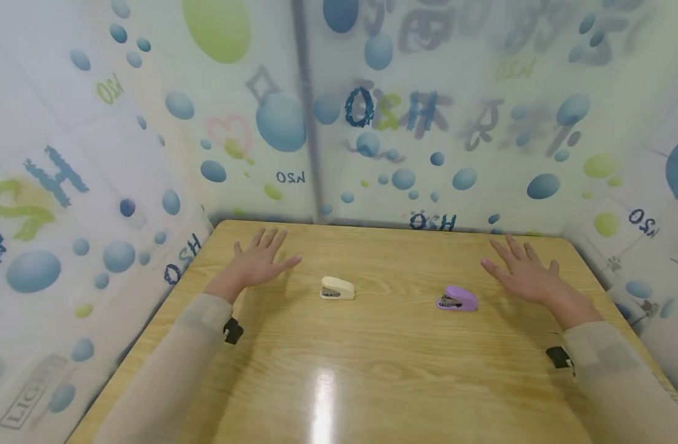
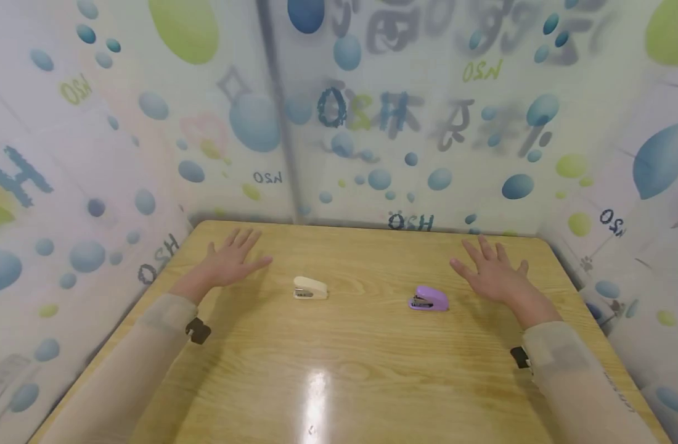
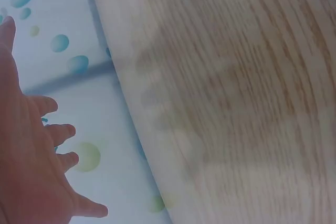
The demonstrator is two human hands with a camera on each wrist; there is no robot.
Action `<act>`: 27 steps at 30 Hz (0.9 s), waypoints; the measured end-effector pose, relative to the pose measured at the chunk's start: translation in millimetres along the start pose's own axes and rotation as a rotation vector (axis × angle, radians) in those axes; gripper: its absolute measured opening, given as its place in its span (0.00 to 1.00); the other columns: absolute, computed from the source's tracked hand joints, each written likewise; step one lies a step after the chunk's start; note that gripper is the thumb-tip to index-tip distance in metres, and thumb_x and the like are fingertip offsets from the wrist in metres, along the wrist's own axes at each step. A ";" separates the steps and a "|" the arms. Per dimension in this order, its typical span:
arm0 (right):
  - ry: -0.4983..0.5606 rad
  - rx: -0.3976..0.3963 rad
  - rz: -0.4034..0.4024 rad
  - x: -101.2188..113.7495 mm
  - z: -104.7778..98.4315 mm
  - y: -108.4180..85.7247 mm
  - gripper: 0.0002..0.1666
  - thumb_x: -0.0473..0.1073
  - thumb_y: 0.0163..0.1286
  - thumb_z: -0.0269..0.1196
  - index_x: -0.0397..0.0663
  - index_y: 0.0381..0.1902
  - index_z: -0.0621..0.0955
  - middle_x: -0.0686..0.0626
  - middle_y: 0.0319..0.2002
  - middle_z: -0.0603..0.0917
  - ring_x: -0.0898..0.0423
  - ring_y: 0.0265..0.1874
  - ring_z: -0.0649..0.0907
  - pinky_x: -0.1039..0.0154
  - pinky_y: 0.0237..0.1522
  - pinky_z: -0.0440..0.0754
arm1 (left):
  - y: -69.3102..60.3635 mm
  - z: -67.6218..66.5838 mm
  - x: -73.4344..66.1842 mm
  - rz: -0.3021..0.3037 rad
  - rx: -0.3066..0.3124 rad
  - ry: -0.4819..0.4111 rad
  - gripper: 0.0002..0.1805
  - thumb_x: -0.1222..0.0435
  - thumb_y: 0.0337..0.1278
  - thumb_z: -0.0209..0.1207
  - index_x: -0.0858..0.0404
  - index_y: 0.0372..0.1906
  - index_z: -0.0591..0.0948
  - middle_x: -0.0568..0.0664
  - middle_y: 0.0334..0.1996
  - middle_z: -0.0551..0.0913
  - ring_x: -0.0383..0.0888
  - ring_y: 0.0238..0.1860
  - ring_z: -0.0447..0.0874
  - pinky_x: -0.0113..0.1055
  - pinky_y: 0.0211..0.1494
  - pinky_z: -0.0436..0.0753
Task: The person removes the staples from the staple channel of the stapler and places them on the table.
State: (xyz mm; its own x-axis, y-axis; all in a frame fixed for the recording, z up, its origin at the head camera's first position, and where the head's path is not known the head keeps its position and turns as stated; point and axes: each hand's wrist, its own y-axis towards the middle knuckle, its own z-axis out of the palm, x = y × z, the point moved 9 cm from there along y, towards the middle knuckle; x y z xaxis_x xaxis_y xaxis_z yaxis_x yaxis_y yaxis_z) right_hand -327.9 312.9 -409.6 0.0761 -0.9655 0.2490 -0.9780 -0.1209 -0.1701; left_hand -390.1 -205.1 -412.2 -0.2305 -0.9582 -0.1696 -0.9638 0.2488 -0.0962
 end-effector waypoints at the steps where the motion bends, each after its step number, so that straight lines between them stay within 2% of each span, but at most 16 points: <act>1: -0.003 0.000 -0.002 0.4 -0.4 -0.2 0.48 0.76 0.63 0.33 0.61 0.72 0.37 0.39 0.71 0.30 0.27 0.66 0.37 0.20 0.45 0.31 | 0.2 -0.8 -0.9 0.001 -0.005 0.004 0.51 0.22 0.41 0.27 0.40 0.71 0.35 0.48 0.73 0.37 0.55 0.73 0.28 0.75 0.56 0.32; 5: -0.009 0.001 -0.007 3.4 -3.1 -1.3 0.48 0.76 0.63 0.33 0.62 0.72 0.36 0.40 0.71 0.30 0.28 0.66 0.38 0.20 0.45 0.31 | 0.8 -5.4 -13.8 0.022 -0.007 0.016 0.52 0.22 0.41 0.26 0.44 0.72 0.38 0.50 0.73 0.40 0.57 0.73 0.32 0.75 0.56 0.33; 10: -0.018 -0.002 -0.029 12.9 -8.5 -0.8 0.47 0.77 0.62 0.32 0.66 0.71 0.35 0.39 0.71 0.30 0.30 0.67 0.37 0.20 0.46 0.30 | 2.4 -11.3 -49.0 0.062 -0.011 0.008 0.52 0.21 0.40 0.25 0.43 0.72 0.40 0.47 0.73 0.41 0.54 0.73 0.34 0.73 0.59 0.36; 15: 0.013 0.009 -0.070 30.5 -14.6 -2.5 0.47 0.77 0.62 0.34 0.66 0.71 0.36 0.36 0.72 0.36 0.30 0.67 0.41 0.21 0.47 0.33 | 7.1 -10.9 -107.8 0.152 0.001 -0.009 0.49 0.22 0.41 0.24 0.38 0.70 0.36 0.43 0.73 0.38 0.49 0.73 0.31 0.70 0.62 0.35; 19: 0.037 0.018 -0.117 47.7 -16.3 -4.2 0.48 0.76 0.62 0.37 0.63 0.72 0.41 0.36 0.71 0.46 0.30 0.67 0.49 0.21 0.49 0.39 | 10.9 -3.5 -163.5 0.253 0.031 -0.037 0.48 0.24 0.45 0.25 0.42 0.71 0.36 0.45 0.73 0.37 0.49 0.73 0.33 0.63 0.67 0.40; 21: 0.064 0.026 -0.159 56.9 -14.8 -4.6 0.48 0.75 0.62 0.39 0.60 0.72 0.43 0.36 0.71 0.50 0.31 0.66 0.52 0.25 0.53 0.45 | 13.8 4.6 -189.6 0.300 0.052 -0.080 0.48 0.25 0.47 0.28 0.43 0.71 0.38 0.46 0.73 0.41 0.50 0.73 0.38 0.57 0.70 0.46; 23: 0.099 0.031 -0.201 65.6 -12.4 -4.8 0.47 0.74 0.63 0.41 0.58 0.72 0.47 0.36 0.68 0.56 0.33 0.64 0.60 0.30 0.55 0.55 | 17.6 14.8 -214.2 0.347 0.066 -0.148 0.47 0.27 0.49 0.35 0.45 0.72 0.45 0.47 0.72 0.50 0.49 0.72 0.50 0.50 0.69 0.56; 25: 0.157 0.042 -0.240 72.8 -8.4 -5.3 0.46 0.71 0.63 0.45 0.56 0.71 0.51 0.37 0.64 0.65 0.37 0.59 0.70 0.38 0.52 0.68 | 21.6 28.9 -235.6 0.369 0.097 -0.259 0.45 0.30 0.49 0.43 0.45 0.70 0.52 0.48 0.66 0.64 0.47 0.65 0.65 0.43 0.63 0.68; 27: 0.210 0.056 -0.249 75.9 -2.0 -5.4 0.44 0.69 0.63 0.49 0.57 0.70 0.55 0.40 0.55 0.74 0.43 0.49 0.78 0.48 0.45 0.76 | 25.7 45.6 -253.5 0.360 0.131 -0.398 0.42 0.33 0.48 0.51 0.46 0.67 0.60 0.47 0.55 0.76 0.44 0.53 0.77 0.38 0.52 0.76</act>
State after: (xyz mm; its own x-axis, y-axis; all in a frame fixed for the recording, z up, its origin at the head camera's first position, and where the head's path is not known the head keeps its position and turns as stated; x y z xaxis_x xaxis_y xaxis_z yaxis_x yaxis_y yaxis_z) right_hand -317.2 240.8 -387.9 0.2640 -0.8366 0.4801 -0.9216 -0.3656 -0.1303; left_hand -350.3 50.6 -416.4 -0.4495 -0.6884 -0.5693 -0.8026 0.5909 -0.0809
